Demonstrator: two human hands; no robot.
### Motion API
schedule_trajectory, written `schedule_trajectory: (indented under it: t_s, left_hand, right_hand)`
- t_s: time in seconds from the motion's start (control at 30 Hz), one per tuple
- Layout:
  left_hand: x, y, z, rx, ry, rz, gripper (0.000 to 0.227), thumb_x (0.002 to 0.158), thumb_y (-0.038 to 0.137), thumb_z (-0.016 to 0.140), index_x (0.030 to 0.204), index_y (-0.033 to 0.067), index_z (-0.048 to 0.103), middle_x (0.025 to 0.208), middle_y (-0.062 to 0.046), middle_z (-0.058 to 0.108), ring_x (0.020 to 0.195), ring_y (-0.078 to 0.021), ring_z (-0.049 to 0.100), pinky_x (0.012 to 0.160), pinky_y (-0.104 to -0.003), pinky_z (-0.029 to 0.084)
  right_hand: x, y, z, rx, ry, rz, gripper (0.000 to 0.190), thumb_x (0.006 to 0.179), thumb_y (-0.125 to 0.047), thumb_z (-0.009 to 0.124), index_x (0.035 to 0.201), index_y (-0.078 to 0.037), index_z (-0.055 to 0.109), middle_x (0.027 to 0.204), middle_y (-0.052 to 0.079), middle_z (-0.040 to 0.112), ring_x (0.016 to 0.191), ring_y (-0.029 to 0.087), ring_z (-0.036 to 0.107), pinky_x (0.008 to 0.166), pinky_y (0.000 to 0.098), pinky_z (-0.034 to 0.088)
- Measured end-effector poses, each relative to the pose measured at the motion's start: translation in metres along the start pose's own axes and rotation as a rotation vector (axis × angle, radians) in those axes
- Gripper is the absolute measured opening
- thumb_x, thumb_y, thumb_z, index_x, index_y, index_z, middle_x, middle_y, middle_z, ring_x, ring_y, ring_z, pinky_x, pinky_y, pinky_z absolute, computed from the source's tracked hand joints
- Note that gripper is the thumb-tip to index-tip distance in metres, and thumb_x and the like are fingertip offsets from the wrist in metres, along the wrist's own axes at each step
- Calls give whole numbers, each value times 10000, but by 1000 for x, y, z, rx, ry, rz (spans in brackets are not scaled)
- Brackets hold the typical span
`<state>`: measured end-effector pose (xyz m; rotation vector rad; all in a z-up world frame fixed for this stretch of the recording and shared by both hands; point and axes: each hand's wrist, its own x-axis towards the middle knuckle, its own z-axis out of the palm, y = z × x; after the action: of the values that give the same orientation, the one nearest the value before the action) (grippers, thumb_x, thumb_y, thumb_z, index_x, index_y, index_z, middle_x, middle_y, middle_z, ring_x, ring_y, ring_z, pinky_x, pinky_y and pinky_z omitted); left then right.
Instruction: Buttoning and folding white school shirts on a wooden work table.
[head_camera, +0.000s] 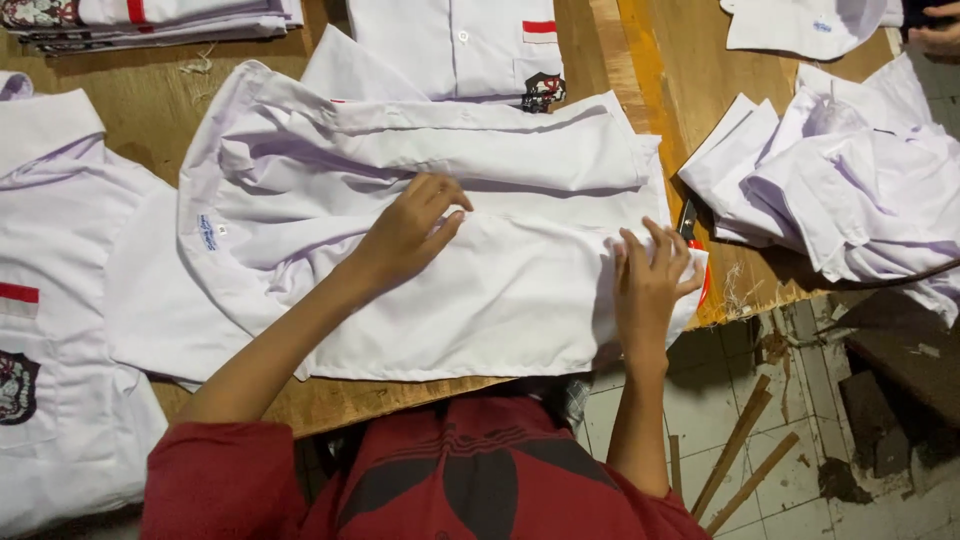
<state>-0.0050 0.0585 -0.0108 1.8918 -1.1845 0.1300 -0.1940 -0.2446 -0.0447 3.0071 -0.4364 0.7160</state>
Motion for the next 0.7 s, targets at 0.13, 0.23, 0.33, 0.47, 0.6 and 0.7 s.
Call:
schedule_trajectory:
  t_s: [0.13, 0.23, 0.33, 0.47, 0.6, 0.7]
  left_hand:
    - [-37, 17, -37, 60, -1, 48, 92, 1008, 74, 613, 1075, 47, 669, 993, -104, 639, 989, -303, 639, 886, -395, 543]
    - [-72, 30, -71, 142, 81, -40, 104, 952, -27, 640, 999, 56, 681, 907, -75, 656, 864, -266, 652, 823, -365, 553]
    - [-120, 36, -93, 230, 203, -191, 181, 942, -58, 665, 1012, 99, 719, 913, -18, 673, 859, -248, 654, 823, -351, 554]
    - [-164, 48, -97, 392, 390, -400, 212, 968, -98, 675, 996, 106, 726, 963, -2, 652, 939, -253, 612, 837, -362, 519]
    - [-183, 55, -85, 524, 441, -547, 180, 1028, -76, 628, 1023, 84, 712, 1118, -36, 606, 1136, -292, 548, 965, -421, 482]
    - [-200, 50, -87, 336, 416, -530, 380, 1031, -185, 432, 1047, 37, 741, 1125, -97, 642, 1148, -355, 614, 1011, -451, 507]
  right_hand:
    - [5, -23, 9, 179, -98, -111, 164, 1000, -351, 703, 1163, -364, 701, 1147, -154, 630, 1174, 109, 533, 1065, 501, 229]
    - [20, -46, 3, 206, -72, -118, 128, 968, -372, 760, 1062, -286, 759, 1034, -70, 670, 1021, 144, 594, 1022, 529, 334]
    - [23, -46, 17, 156, -37, -119, 95, 944, -391, 797, 982, -305, 780, 989, -92, 677, 975, 130, 583, 1000, 499, 344]
    - [27, -47, 26, 209, -71, -107, 85, 945, -342, 810, 910, -266, 797, 917, -93, 698, 886, 104, 601, 998, 455, 371]
    - [37, -54, -2, 405, -126, -65, 156, 1003, -274, 756, 926, -140, 735, 889, -13, 672, 878, 189, 635, 980, 461, 417]
    - [31, -3, 18, 614, 44, -11, 124, 1073, -51, 657, 956, -24, 627, 945, 144, 604, 868, 378, 619, 794, 468, 486]
